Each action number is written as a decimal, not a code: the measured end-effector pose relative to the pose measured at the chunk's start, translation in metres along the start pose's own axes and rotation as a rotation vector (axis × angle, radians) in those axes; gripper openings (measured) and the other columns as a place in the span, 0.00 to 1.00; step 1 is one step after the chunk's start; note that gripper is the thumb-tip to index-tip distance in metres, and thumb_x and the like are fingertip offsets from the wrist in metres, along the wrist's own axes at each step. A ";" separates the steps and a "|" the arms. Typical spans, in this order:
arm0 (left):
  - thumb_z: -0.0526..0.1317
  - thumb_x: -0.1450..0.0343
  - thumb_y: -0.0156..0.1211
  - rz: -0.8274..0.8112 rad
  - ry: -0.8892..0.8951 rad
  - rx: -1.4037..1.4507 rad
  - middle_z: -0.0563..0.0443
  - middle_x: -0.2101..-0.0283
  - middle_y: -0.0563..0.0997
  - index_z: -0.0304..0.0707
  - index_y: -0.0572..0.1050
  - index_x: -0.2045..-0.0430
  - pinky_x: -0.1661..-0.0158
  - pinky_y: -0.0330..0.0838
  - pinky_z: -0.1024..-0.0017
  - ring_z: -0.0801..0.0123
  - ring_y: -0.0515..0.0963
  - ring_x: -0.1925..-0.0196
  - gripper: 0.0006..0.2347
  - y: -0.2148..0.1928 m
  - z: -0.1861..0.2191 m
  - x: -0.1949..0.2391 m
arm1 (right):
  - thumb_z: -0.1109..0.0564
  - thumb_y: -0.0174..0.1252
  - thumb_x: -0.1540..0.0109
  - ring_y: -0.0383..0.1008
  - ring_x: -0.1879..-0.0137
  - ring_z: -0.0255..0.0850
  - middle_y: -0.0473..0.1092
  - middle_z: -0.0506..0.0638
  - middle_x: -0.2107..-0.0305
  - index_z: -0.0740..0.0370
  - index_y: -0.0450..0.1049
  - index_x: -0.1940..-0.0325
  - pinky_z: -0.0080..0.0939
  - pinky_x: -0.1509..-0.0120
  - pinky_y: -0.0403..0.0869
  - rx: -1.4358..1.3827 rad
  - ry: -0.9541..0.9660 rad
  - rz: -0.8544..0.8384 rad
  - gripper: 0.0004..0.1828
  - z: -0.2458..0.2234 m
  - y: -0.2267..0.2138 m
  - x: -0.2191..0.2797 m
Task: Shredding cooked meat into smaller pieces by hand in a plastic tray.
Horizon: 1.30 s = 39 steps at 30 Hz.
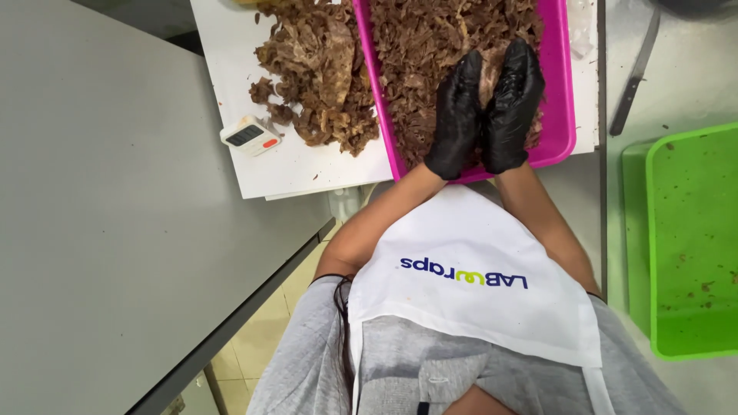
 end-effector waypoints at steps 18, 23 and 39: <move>0.48 0.23 0.59 -0.039 -0.472 0.466 0.52 0.49 0.80 0.36 0.74 0.42 0.57 0.75 0.69 0.66 0.78 0.57 0.19 -0.076 0.025 -0.029 | 0.43 0.52 0.22 0.71 0.63 0.33 0.70 0.46 0.64 0.59 0.73 0.47 0.37 0.58 0.72 -0.311 0.363 0.062 0.17 0.005 -0.066 -0.037; 0.38 0.24 0.65 -0.252 -0.309 0.237 0.49 0.46 0.80 0.31 0.71 0.39 0.44 0.75 0.71 0.71 0.79 0.44 0.19 -0.032 0.015 -0.028 | 0.57 0.62 0.27 0.76 0.51 0.41 0.73 0.49 0.54 0.62 0.69 0.35 0.42 0.44 0.77 -0.364 0.422 -0.163 0.18 -0.036 -0.002 -0.035; 0.33 0.24 0.65 -0.185 0.086 -0.566 0.49 0.60 0.83 0.39 0.81 0.56 0.56 0.78 0.69 0.66 0.83 0.59 0.05 -0.064 0.077 -0.078 | 0.67 0.63 0.32 0.79 0.49 0.38 0.77 0.49 0.56 0.64 0.76 0.43 0.41 0.40 0.78 -0.400 0.528 -0.122 0.12 -0.059 -0.007 -0.024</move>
Point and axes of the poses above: each hand's wrist, its own x-axis away from the middle knuckle, its own y-axis out of the palm, z = x × y, the point moved 9 cm from there along -x, towards the middle knuckle
